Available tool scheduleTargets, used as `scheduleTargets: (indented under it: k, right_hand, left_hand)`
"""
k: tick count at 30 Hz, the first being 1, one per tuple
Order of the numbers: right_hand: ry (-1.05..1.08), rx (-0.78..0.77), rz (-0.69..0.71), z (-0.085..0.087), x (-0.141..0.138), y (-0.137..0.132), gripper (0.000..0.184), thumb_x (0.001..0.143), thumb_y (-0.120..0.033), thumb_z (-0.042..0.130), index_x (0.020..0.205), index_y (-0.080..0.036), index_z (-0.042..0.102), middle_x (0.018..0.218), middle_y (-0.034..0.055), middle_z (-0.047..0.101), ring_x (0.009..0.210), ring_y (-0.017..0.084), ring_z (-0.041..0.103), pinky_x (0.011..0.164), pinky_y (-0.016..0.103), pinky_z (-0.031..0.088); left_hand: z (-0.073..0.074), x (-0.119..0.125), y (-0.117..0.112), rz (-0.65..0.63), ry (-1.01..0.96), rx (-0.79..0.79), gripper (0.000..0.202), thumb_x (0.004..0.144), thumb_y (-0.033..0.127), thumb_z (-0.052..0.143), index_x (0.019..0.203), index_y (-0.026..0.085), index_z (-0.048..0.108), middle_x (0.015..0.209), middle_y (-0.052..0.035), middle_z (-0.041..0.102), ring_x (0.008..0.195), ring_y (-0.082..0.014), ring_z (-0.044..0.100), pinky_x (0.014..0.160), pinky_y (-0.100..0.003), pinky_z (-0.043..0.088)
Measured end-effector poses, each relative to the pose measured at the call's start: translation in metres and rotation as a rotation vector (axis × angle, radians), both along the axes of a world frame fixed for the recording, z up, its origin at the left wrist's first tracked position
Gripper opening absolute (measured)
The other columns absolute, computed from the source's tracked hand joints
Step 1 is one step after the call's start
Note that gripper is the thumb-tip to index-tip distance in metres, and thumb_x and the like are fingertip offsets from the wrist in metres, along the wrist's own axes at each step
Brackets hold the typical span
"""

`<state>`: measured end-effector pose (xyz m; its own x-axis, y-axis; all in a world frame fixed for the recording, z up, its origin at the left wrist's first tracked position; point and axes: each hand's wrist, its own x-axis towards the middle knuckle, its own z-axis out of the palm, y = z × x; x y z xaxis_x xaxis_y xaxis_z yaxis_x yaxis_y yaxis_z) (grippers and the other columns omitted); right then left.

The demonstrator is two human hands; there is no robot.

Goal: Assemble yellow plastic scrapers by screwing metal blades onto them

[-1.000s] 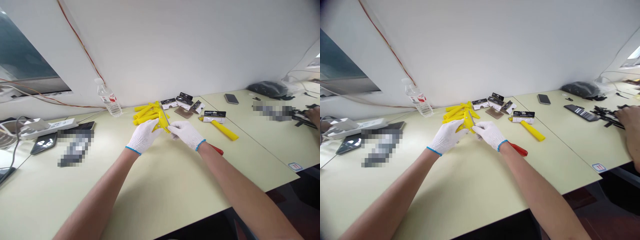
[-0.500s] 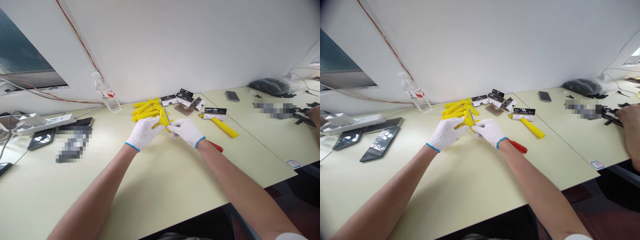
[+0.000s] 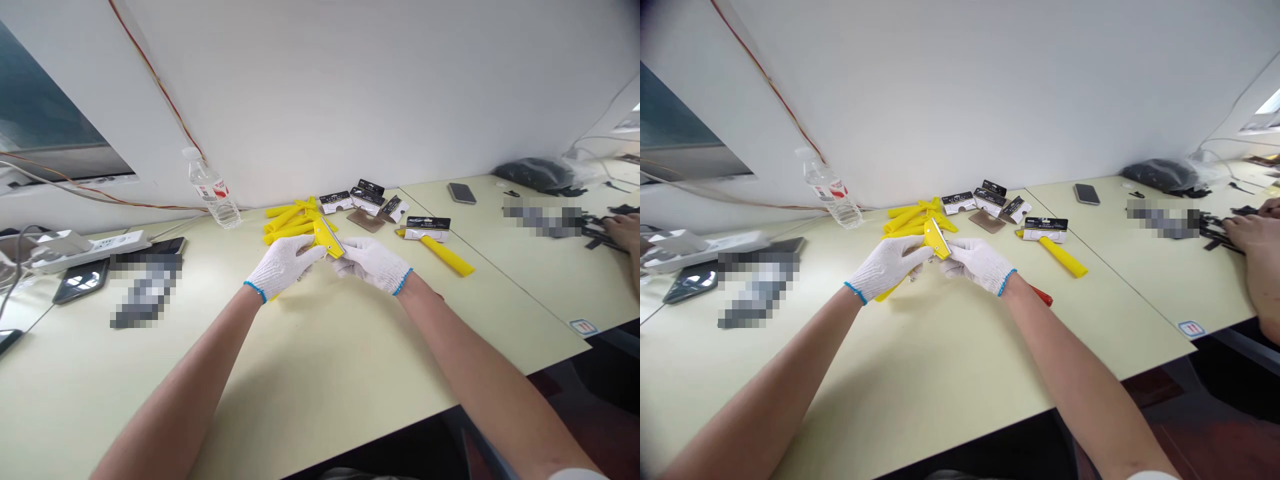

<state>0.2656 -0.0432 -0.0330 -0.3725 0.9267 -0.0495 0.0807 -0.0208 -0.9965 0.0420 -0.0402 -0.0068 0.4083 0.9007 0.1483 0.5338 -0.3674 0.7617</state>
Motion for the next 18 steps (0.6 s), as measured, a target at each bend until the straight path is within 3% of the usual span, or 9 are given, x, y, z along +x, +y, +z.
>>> scheduleTargets:
  k: [2, 6, 9, 11, 14, 18]
  right_hand:
    - [-0.008, 0.007, -0.013, 0.002, -0.002, -0.003, 0.041, 0.100, -0.049, 0.057, 0.097, -0.009, 0.067, 0.109, 0.0083, 0.067, 0.095, 0.012, 0.066, 0.080, 0.019, 0.055]
    - [-0.008, -0.005, -0.038, 0.000, -0.005, -0.005, 0.042, 0.107, -0.044, 0.055, 0.126, -0.007, 0.062, 0.117, 0.0120, 0.059, 0.106, 0.015, 0.061, 0.094, 0.028, 0.057]
    - [-0.006, -0.013, -0.060, -0.003, -0.007, -0.005, 0.043, 0.107, -0.041, 0.056, 0.133, -0.008, 0.060, 0.121, 0.0131, 0.058, 0.109, 0.015, 0.059, 0.098, 0.031, 0.056]
    - [-0.008, -0.016, -0.079, -0.004, -0.009, -0.004, 0.043, 0.107, -0.042, 0.056, 0.132, -0.008, 0.060, 0.121, 0.0129, 0.058, 0.109, 0.015, 0.059, 0.098, 0.031, 0.056]
    - [-0.016, -0.017, -0.108, -0.003, -0.011, -0.005, 0.045, 0.107, -0.042, 0.056, 0.133, -0.006, 0.059, 0.120, 0.0133, 0.058, 0.108, 0.015, 0.059, 0.097, 0.032, 0.056]
    - [-0.040, 0.010, -0.124, 0.001, -0.012, -0.009, 0.044, 0.107, -0.043, 0.056, 0.133, -0.007, 0.060, 0.123, 0.0136, 0.057, 0.112, 0.016, 0.059, 0.101, 0.033, 0.055]
  left_hand:
    - [-0.001, 0.002, -0.001, -0.004, -0.019, -0.036, 0.041, 0.096, 0.056, 0.051, 0.078, 0.020, 0.062, 0.067, -0.0009, 0.064, 0.061, -0.0138, 0.060, 0.058, -0.026, 0.048]
    - [-0.007, 0.009, 0.000, 0.054, -0.075, -0.034, 0.036, 0.096, 0.053, 0.054, 0.096, 0.019, 0.067, 0.076, -0.0029, 0.070, 0.064, -0.0148, 0.064, 0.059, -0.026, 0.051]
    - [-0.013, 0.015, 0.001, 0.161, -0.162, -0.055, 0.045, 0.093, 0.048, 0.063, 0.128, 0.019, 0.059, 0.104, -0.0081, 0.075, 0.065, -0.0140, 0.068, 0.059, -0.026, 0.055]
    - [-0.015, 0.019, 0.001, 0.219, -0.195, -0.047, 0.054, 0.092, 0.045, 0.067, 0.138, 0.020, 0.053, 0.120, -0.0115, 0.073, 0.066, -0.0130, 0.069, 0.061, -0.027, 0.057]
    - [-0.015, 0.022, 0.000, 0.222, -0.215, 0.006, 0.047, 0.092, 0.042, 0.067, 0.133, 0.021, 0.057, 0.121, -0.0100, 0.073, 0.068, -0.0127, 0.070, 0.066, -0.027, 0.059]
    - [-0.015, 0.024, -0.002, 0.124, -0.155, 0.095, 0.032, 0.097, 0.036, 0.060, 0.125, 0.023, 0.066, 0.110, -0.0038, 0.075, 0.072, -0.0124, 0.071, 0.072, -0.026, 0.059]
